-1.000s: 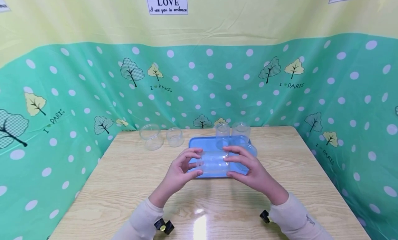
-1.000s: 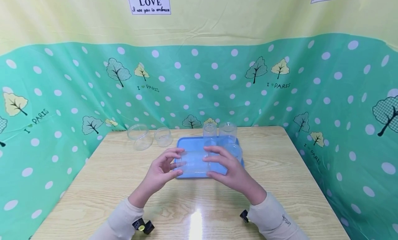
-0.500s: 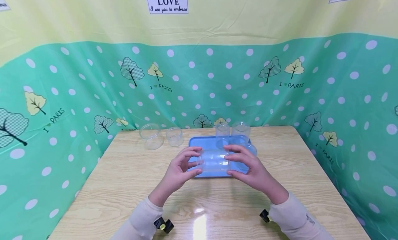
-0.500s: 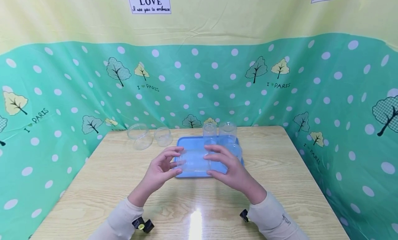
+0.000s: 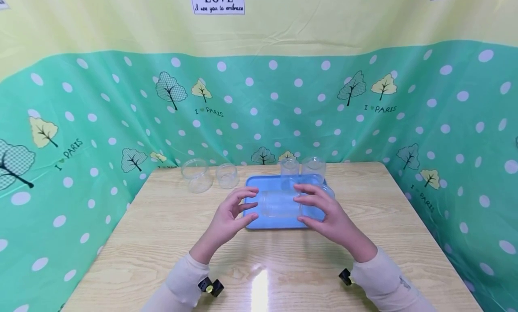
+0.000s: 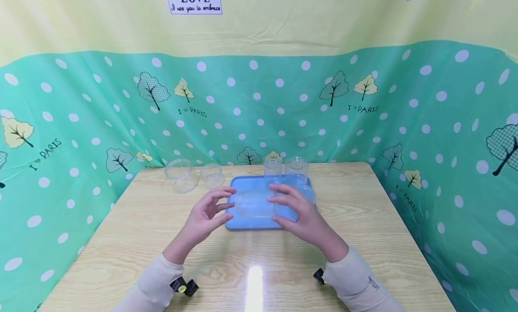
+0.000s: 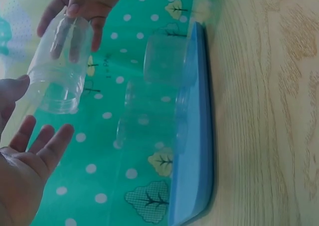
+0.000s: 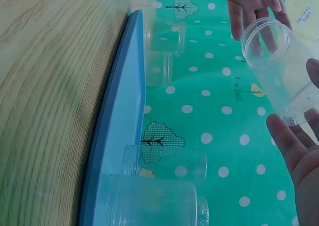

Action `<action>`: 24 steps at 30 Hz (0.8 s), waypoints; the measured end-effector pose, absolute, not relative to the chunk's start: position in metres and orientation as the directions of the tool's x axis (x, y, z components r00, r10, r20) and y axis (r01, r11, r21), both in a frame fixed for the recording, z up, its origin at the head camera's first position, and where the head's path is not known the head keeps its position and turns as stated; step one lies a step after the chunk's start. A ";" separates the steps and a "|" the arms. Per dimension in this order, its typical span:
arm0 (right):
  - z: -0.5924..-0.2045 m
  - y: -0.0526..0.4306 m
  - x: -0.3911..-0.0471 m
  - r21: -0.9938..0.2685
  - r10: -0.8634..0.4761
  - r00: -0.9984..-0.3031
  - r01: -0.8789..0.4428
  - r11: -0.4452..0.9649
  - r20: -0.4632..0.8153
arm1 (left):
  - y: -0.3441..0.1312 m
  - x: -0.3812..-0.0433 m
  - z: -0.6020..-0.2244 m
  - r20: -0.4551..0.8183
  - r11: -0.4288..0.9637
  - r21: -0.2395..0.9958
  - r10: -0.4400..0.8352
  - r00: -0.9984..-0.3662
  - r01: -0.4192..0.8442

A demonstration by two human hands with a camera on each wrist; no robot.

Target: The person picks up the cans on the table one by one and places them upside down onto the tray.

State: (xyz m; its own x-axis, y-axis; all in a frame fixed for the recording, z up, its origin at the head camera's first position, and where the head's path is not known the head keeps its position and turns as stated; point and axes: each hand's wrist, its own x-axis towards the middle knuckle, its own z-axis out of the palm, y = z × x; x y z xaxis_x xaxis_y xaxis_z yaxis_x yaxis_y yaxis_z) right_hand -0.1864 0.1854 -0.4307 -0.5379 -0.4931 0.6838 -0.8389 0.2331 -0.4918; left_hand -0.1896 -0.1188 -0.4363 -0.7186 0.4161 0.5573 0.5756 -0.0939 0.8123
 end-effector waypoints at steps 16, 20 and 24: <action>-0.430 0.182 -0.188 -0.509 -0.491 -0.586 -0.808 0.296 0.645 | -0.131 -0.195 -0.433 0.479 0.154 0.810 0.385 -0.789 0.566; -0.419 0.180 -0.186 -0.532 -0.469 -0.587 -0.806 0.260 0.660 | -0.130 -0.193 -0.425 0.438 0.171 0.833 0.378 -0.815 0.527; -0.411 0.181 -0.189 -0.559 -0.478 -0.613 -0.784 0.270 0.629 | -0.127 -0.186 -0.412 0.407 0.172 0.852 0.376 -0.833 0.494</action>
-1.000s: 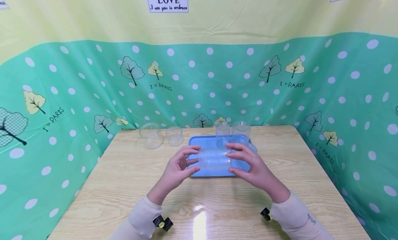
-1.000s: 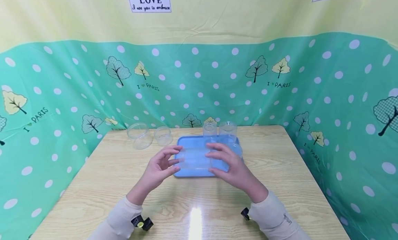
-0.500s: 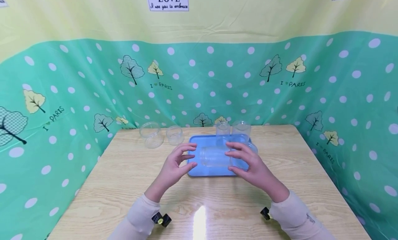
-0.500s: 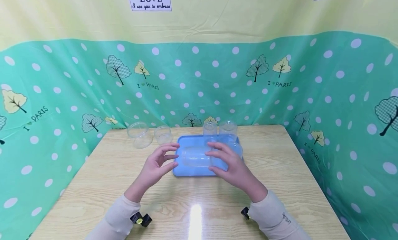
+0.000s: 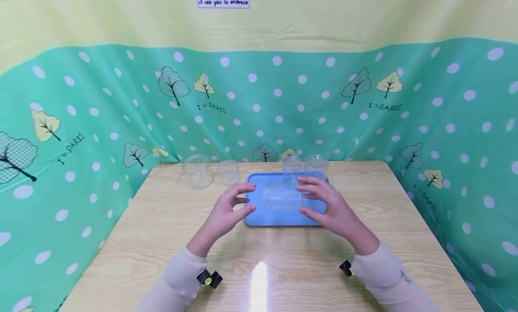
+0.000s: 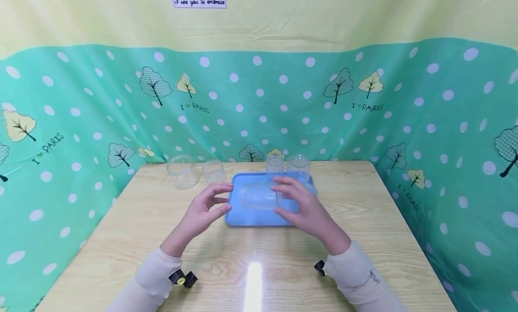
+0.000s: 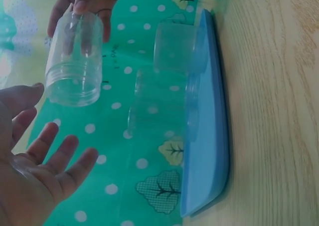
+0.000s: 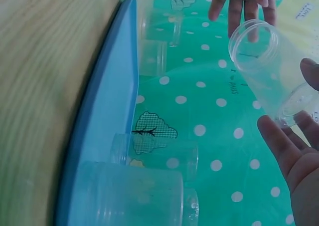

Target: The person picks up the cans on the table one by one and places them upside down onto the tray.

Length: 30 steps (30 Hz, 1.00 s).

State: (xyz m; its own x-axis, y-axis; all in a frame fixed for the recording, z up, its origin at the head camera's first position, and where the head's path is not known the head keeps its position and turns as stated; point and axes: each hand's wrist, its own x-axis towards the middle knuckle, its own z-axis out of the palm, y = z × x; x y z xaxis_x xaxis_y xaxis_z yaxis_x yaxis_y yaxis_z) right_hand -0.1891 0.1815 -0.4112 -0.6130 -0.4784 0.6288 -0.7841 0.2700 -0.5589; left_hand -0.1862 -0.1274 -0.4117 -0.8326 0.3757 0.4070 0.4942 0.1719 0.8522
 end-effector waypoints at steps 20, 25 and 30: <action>-0.384 0.198 -0.225 -0.558 -0.606 -0.703 -0.691 0.460 0.372 | -0.127 -0.182 -0.405 0.332 0.278 0.844 0.398 -0.855 0.458; -0.380 0.199 -0.229 -0.544 -0.620 -0.723 -0.666 0.509 0.304 | -0.127 -0.182 -0.402 0.335 0.299 0.828 0.414 -0.846 0.474; -0.373 0.193 -0.236 -0.492 -0.628 -0.738 -0.654 0.575 0.247 | -0.129 -0.181 -0.399 0.345 0.298 0.821 0.419 -0.840 0.487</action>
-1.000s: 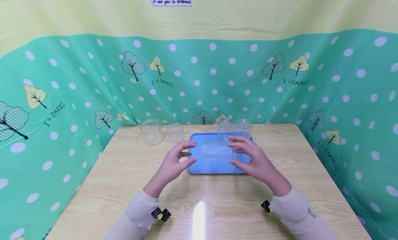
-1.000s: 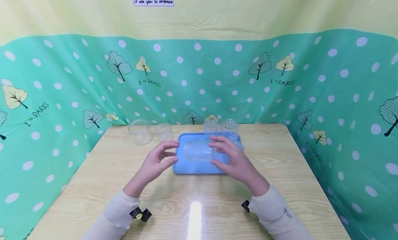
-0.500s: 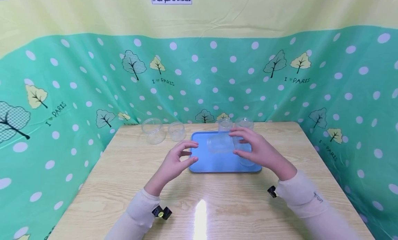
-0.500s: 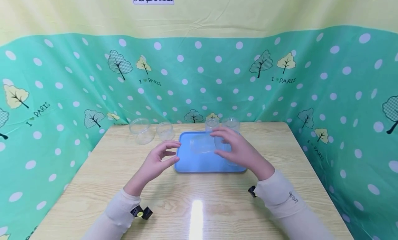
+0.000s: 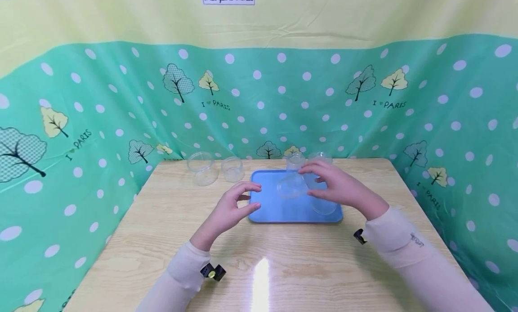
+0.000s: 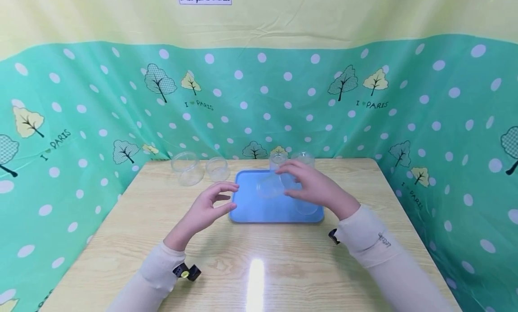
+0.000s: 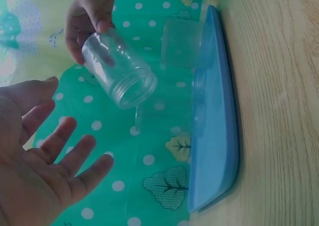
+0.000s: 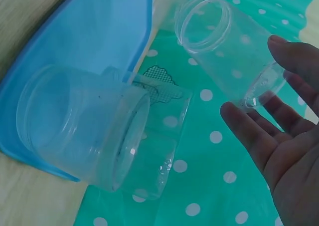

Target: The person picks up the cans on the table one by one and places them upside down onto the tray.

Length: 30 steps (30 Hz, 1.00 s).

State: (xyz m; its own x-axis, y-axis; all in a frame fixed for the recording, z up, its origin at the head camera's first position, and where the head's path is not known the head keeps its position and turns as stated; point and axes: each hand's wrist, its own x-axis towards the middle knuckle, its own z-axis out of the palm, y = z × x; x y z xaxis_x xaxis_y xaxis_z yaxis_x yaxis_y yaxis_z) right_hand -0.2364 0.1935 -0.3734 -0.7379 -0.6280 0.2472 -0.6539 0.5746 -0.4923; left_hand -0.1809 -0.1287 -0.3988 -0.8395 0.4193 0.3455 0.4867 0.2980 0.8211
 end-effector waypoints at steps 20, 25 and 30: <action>-0.357 0.168 -0.262 -0.300 -0.672 -0.740 -0.647 0.701 0.026 | -0.126 -0.180 -0.404 0.317 0.327 0.814 0.442 -0.839 0.480; -0.358 0.160 -0.266 -0.250 -0.663 -0.748 -0.635 0.731 -0.035 | -0.125 -0.178 -0.402 0.305 0.343 0.808 0.450 -0.839 0.478; -0.361 0.154 -0.267 -0.236 -0.650 -0.756 -0.618 0.749 -0.082 | -0.123 -0.177 -0.400 0.306 0.355 0.796 0.462 -0.832 0.490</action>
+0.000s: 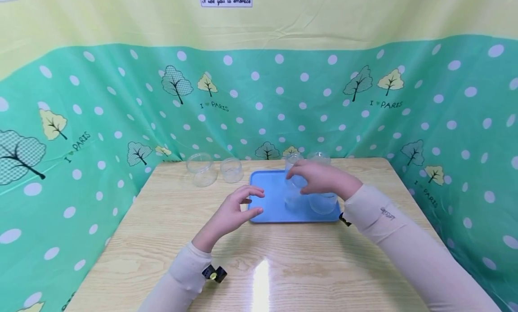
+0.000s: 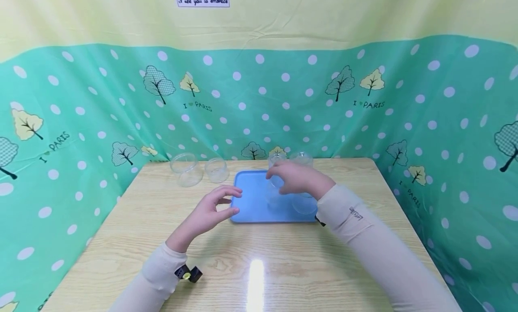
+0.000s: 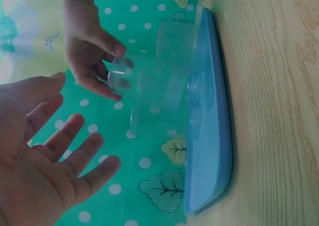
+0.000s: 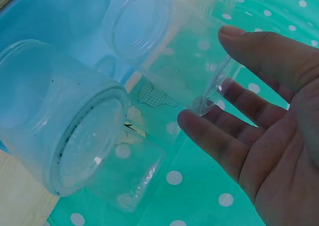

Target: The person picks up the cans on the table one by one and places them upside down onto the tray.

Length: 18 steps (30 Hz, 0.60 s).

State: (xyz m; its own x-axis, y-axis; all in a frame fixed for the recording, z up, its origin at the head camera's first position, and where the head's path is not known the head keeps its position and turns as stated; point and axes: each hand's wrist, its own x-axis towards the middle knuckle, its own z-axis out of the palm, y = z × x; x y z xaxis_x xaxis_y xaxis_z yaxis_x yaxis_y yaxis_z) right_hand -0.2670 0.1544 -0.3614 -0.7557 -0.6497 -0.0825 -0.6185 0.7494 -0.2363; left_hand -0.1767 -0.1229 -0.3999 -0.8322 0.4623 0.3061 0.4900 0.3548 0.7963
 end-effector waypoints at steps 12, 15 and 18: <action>-0.366 0.150 -0.273 -0.201 -0.640 -0.757 -0.612 0.765 -0.131 | -0.122 -0.177 -0.400 0.311 0.363 0.785 0.470 -0.826 0.502; -0.366 0.148 -0.272 -0.198 -0.643 -0.754 -0.615 0.764 -0.137 | -0.122 -0.176 -0.400 0.310 0.365 0.783 0.472 -0.826 0.503; -0.367 0.145 -0.271 -0.194 -0.640 -0.752 -0.612 0.767 -0.157 | -0.122 -0.176 -0.401 0.303 0.372 0.782 0.474 -0.826 0.500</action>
State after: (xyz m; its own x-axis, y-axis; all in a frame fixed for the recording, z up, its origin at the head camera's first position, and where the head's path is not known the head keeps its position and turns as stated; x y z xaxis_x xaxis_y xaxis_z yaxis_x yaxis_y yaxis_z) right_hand -0.2713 0.1452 -0.3671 -0.7520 -0.6403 -0.1567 -0.6121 0.7665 -0.1944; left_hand -0.1763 -0.1216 -0.4011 -0.8264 0.4745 0.3033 0.5004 0.3717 0.7819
